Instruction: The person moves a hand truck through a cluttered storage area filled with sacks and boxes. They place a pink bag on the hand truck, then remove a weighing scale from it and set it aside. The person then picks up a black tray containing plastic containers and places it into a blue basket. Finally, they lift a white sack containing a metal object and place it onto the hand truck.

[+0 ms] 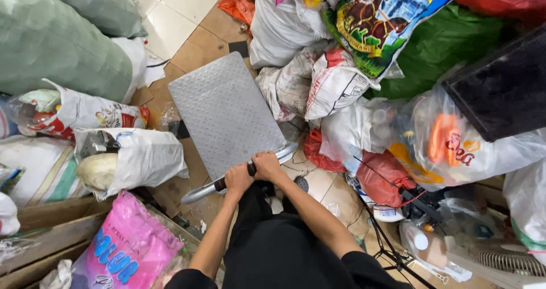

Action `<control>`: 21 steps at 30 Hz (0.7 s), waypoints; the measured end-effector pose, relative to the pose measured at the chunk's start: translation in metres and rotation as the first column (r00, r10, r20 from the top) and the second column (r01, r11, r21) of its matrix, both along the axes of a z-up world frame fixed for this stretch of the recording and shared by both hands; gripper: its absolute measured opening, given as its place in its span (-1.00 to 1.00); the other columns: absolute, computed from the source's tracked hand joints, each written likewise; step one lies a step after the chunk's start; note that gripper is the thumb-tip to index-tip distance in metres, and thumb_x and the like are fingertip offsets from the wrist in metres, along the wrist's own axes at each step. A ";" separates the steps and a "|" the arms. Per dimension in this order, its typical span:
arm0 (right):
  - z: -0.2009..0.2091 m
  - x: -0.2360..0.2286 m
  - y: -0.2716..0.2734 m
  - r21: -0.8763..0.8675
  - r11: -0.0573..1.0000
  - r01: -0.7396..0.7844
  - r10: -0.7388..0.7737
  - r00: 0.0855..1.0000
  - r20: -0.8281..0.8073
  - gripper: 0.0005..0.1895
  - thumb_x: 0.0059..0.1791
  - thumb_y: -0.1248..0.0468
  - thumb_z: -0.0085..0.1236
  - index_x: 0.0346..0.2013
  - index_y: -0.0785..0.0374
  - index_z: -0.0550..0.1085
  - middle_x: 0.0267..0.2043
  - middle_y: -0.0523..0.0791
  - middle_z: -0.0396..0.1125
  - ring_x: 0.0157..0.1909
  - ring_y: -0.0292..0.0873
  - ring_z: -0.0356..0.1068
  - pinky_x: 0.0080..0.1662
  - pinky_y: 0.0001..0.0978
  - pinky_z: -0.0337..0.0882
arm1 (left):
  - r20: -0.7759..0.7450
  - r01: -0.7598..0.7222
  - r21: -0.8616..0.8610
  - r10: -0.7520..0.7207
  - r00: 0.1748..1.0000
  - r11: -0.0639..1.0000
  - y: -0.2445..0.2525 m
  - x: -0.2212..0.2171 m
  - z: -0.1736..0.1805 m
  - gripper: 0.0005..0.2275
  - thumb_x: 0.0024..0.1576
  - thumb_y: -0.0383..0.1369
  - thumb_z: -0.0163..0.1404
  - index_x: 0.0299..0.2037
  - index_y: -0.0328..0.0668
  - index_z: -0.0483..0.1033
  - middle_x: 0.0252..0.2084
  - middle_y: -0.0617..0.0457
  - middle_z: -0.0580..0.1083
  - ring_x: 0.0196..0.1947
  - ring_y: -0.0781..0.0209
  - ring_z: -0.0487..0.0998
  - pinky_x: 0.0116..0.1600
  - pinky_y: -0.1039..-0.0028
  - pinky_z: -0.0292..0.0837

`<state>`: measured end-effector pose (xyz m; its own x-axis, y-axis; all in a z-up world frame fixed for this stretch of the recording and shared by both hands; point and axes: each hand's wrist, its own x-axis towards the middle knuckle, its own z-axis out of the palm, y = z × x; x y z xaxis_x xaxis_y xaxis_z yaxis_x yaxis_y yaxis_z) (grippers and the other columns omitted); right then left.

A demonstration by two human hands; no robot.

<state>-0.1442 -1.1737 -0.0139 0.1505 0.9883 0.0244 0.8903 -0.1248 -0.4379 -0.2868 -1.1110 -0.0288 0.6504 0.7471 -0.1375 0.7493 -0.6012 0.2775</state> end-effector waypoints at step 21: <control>-0.011 0.017 -0.044 -0.197 0.978 0.073 -0.047 0.990 0.132 -0.72 -0.33 0.13 0.30 -0.40 0.15 0.60 -0.21 -0.01 0.44 -0.01 0.05 0.43 0.06 -0.03 0.34 | 0.046 0.072 0.005 -0.072 0.996 0.997 -0.051 0.016 -0.016 -0.82 -0.06 -0.30 0.19 -0.33 -0.14 0.52 -0.38 -0.15 0.59 -0.37 -0.20 0.63 -0.26 0.03 0.53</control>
<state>-0.1275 -1.2180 -0.0249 0.2182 0.9641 -0.1514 0.9248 -0.2539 -0.2834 -0.2709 -1.1625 -0.0451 0.7079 0.6987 -0.1034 0.6906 -0.6541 0.3085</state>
